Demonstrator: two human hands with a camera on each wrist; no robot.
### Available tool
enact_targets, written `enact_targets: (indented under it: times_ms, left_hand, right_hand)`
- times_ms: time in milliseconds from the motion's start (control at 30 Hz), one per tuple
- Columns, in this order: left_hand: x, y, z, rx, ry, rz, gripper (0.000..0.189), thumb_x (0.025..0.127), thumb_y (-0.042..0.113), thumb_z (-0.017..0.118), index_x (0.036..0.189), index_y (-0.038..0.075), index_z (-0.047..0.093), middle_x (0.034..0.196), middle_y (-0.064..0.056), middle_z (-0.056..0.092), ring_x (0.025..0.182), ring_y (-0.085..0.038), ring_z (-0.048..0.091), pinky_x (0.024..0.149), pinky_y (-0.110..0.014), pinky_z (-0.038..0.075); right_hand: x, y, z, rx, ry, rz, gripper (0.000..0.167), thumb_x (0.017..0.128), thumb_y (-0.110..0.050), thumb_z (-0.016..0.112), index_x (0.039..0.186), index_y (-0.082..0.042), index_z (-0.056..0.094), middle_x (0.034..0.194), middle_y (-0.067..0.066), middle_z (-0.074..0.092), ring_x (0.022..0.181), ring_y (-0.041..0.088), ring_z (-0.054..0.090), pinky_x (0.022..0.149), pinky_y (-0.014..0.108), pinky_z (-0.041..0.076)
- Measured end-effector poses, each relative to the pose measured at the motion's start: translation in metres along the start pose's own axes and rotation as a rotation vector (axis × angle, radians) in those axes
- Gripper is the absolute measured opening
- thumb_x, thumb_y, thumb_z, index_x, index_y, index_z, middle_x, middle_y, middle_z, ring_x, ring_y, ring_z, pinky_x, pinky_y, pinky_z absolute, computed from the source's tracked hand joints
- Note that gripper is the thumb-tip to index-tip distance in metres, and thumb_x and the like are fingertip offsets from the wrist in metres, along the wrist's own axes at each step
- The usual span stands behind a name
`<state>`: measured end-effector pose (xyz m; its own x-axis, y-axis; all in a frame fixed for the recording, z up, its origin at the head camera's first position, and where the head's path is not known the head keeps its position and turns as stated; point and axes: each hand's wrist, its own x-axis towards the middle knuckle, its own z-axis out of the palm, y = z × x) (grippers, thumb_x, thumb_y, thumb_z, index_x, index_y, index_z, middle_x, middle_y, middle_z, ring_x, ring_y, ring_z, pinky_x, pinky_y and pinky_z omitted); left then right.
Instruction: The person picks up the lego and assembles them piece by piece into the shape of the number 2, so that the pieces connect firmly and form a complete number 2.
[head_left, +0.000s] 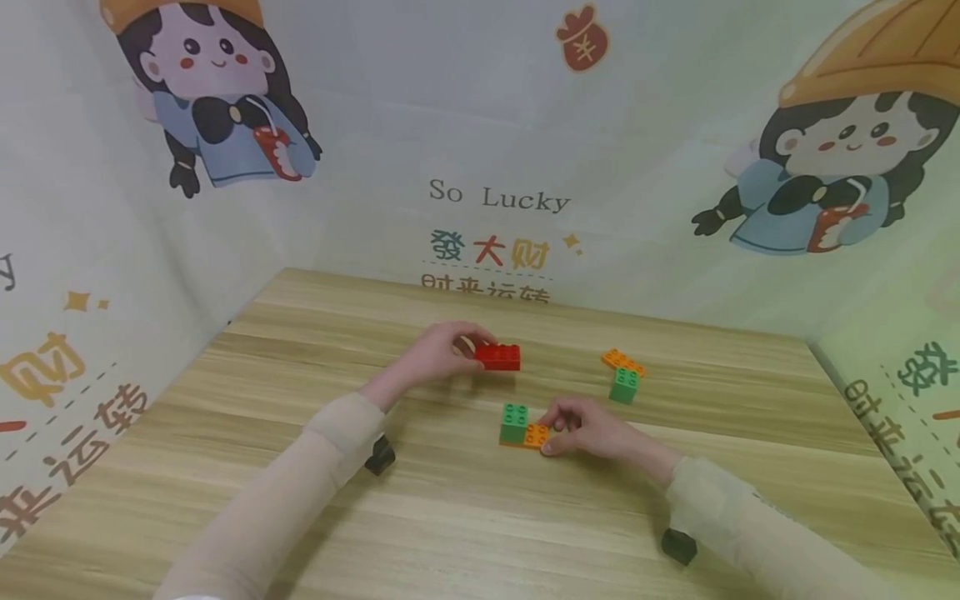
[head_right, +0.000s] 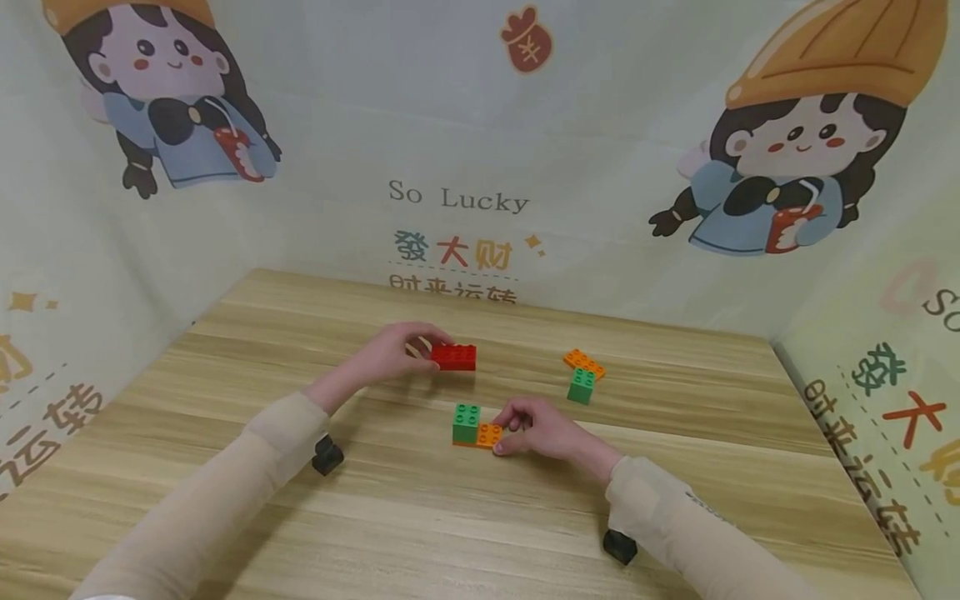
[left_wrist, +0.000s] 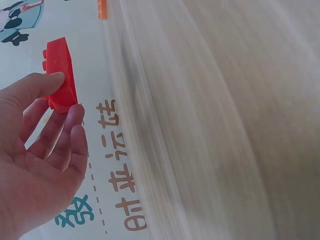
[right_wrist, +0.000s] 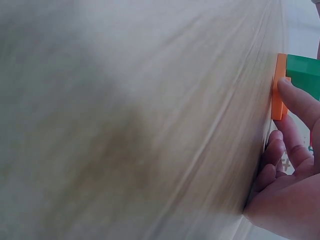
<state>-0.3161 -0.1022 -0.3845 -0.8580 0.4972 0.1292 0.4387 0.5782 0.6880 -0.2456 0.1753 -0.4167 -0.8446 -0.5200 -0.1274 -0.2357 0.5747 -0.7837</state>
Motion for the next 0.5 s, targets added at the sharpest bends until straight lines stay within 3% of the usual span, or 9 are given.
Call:
enact_targets:
  times_ms: [233, 500]
  left_hand:
    - [-0.002, 0.0, 0.0, -0.009, -0.002, 0.012, 0.041, 0.084, 0.007, 0.074, 0.125, 0.011, 0.066, 0.123, -0.011, 0.068, 0.097, -0.02, 0.067, 0.088, -0.032, 0.058]
    - [-0.003, 0.011, 0.001, 0.013, -0.014, 0.022, 0.042, 0.085, 0.011, 0.075, 0.126, 0.013, 0.066, 0.125, -0.009, 0.067, 0.102, -0.02, 0.067, 0.089, -0.032, 0.057]
  right_hand:
    - [0.001, 0.002, 0.0, -0.006, -0.002, -0.01, 0.027, 0.082, -0.02, 0.079, 0.104, -0.008, 0.068, 0.093, 0.003, 0.058, 0.077, 0.014, 0.044, 0.068, 0.021, 0.037]
    - [-0.001, -0.002, -0.001, 0.004, -0.002, 0.002, 0.027, 0.082, -0.018, 0.079, 0.105, -0.006, 0.068, 0.094, 0.005, 0.057, 0.077, 0.014, 0.044, 0.067, 0.022, 0.036]
